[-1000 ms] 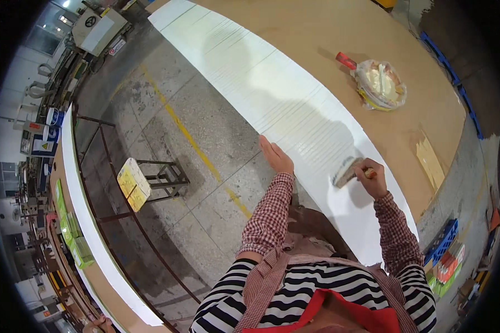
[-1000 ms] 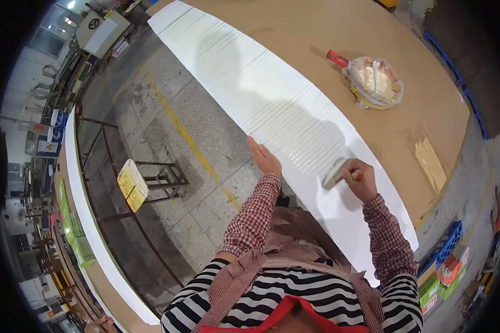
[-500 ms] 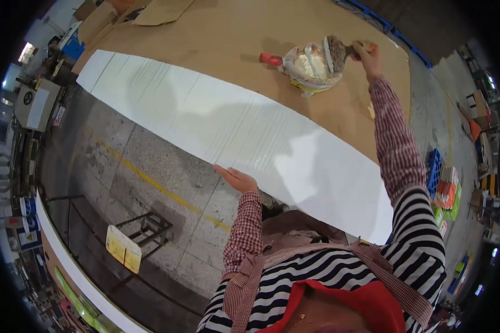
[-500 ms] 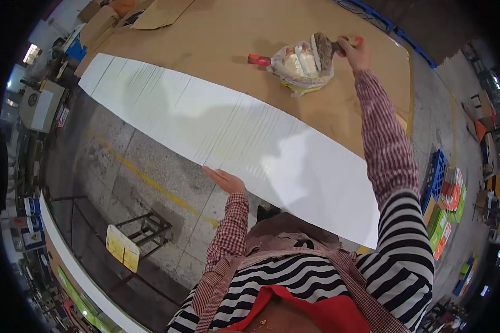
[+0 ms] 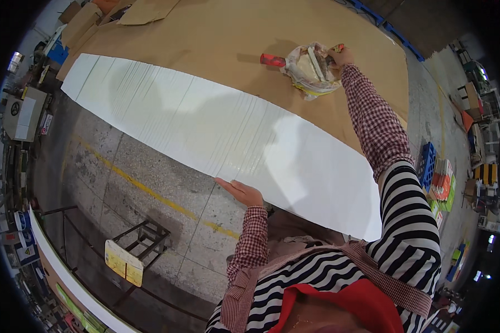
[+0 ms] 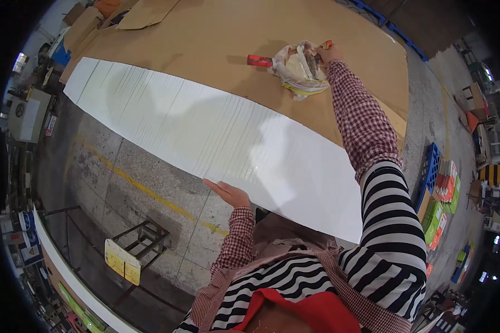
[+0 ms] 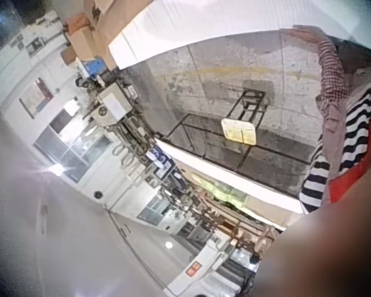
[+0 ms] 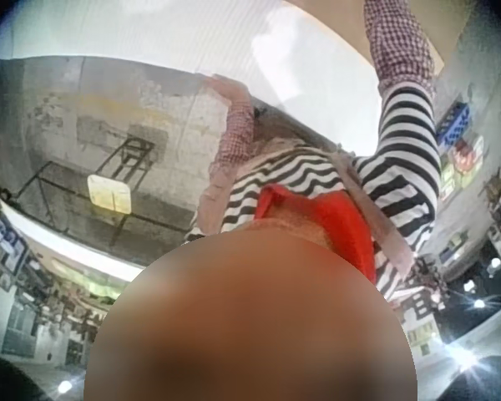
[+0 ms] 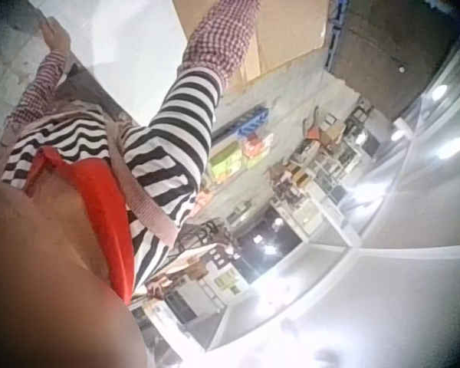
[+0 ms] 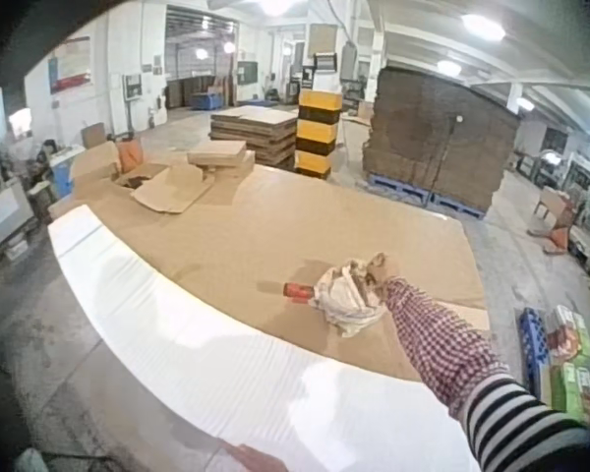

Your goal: Applying glue to a large sheet of paper using a handheld brush.

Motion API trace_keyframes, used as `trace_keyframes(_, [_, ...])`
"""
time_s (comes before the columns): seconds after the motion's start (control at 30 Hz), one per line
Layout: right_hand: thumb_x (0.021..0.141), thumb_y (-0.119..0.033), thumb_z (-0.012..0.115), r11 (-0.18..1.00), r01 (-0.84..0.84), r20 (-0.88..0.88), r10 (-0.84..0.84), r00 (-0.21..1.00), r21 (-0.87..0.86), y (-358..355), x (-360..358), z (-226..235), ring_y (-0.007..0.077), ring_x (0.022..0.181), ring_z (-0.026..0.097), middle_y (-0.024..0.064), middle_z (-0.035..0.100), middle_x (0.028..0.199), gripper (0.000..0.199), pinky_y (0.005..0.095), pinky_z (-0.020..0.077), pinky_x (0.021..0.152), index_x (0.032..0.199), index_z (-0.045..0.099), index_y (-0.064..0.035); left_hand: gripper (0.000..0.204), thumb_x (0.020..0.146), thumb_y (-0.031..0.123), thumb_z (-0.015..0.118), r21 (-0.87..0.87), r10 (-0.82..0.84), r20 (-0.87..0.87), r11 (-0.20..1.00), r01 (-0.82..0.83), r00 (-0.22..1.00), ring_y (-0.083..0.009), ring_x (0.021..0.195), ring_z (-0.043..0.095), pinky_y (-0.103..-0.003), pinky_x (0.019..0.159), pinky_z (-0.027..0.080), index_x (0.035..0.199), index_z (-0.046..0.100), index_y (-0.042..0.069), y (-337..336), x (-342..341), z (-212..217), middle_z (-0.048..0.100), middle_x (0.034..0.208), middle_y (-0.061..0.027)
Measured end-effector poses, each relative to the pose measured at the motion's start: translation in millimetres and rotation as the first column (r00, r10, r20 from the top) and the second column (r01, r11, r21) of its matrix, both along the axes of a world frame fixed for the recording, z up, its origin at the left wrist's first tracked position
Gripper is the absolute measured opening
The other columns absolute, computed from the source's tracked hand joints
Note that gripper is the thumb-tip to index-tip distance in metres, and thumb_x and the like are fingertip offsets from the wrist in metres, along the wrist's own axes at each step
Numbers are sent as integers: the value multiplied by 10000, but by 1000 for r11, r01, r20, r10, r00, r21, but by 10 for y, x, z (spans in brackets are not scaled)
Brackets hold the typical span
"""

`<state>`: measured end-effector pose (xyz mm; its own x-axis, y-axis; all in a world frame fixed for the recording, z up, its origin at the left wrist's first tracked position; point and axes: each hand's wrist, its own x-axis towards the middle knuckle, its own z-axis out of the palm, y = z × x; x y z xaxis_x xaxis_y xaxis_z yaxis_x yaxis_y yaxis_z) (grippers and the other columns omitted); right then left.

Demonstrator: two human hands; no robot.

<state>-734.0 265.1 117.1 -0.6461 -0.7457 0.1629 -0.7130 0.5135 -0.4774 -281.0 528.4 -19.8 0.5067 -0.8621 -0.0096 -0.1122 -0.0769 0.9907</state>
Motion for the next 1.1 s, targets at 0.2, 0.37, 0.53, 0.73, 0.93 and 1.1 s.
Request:
trace_keyframes(0.2, [718, -407, 767, 993, -40, 60, 47, 997, -113, 42, -584, 302, 275, 714, 692, 191, 693, 808, 553, 372, 569, 656, 947, 658, 84, 549, 1034, 216, 230, 21, -29, -8, 999, 29, 1000, -352, 1442, 93, -411, 1180, 108, 1481, 45, -42, -55, -124, 12, 61, 1546, -252])
trace_keyframes(0.37, [823, -240, 733, 970, -70, 534, 188, 824, -234, 151, 57, 592, 182, 558, 662, 144, 687, 791, 352, 275, 582, 522, 978, 646, 63, 549, 1034, 219, 222, 29, 16, 32, 999, -17, 999, -355, 1440, 95, -413, 1180, 111, 1480, 42, -46, 34, 53, -61, 59, 1544, -256])
trace_keyframes(0.53, [840, -233, 712, 946, -45, 562, 228, 795, -320, 249, -281, 474, 189, 694, 666, 103, 680, 880, 333, 299, 584, 636, 1037, 645, 27, 542, 1034, 202, 218, 89, -9, -6, 996, 10, 1000, -345, 1436, 118, -404, 1179, 115, 1478, 39, -53, -8, -27, 74, 59, 1544, -258])
trace_keyframes(0.73, [832, -143, 607, 881, -43, 580, 346, 737, -472, 154, -195, 340, 203, 543, 640, 133, 677, 700, 161, 303, 548, 515, 772, 645, 1, 554, 1035, 210, 244, 66, 16, 85, 998, -21, 996, -338, 1441, 103, -394, 1181, 107, 1473, 44, -64, -67, 55, -3, 64, 1544, -255])
trace_keyframes(0.93, [826, -147, 646, 905, 76, 532, 177, 828, -418, 358, -267, 261, 229, 634, 681, 142, 688, 760, 181, 320, 570, 521, 861, 643, 30, 562, 1033, 217, 249, 15, 19, 9, 1000, -19, 1000, -344, 1445, 77, -406, 1184, 92, 1470, 45, -73, -162, -8, -109, 42, 1546, -256])
trace_keyframes(1.1, [923, -134, 527, 916, 52, 539, 187, 821, -398, 1125, 27, 674, 203, 620, 620, 147, 651, 684, 285, 379, 491, 615, 711, 609, 39, 580, 1035, 245, 240, 84, 185, -37, 980, -181, 982, -342, 1446, 70, -408, 1184, 84, 1470, 26, -74, 144, -10, -8, 24, 1548, -256])
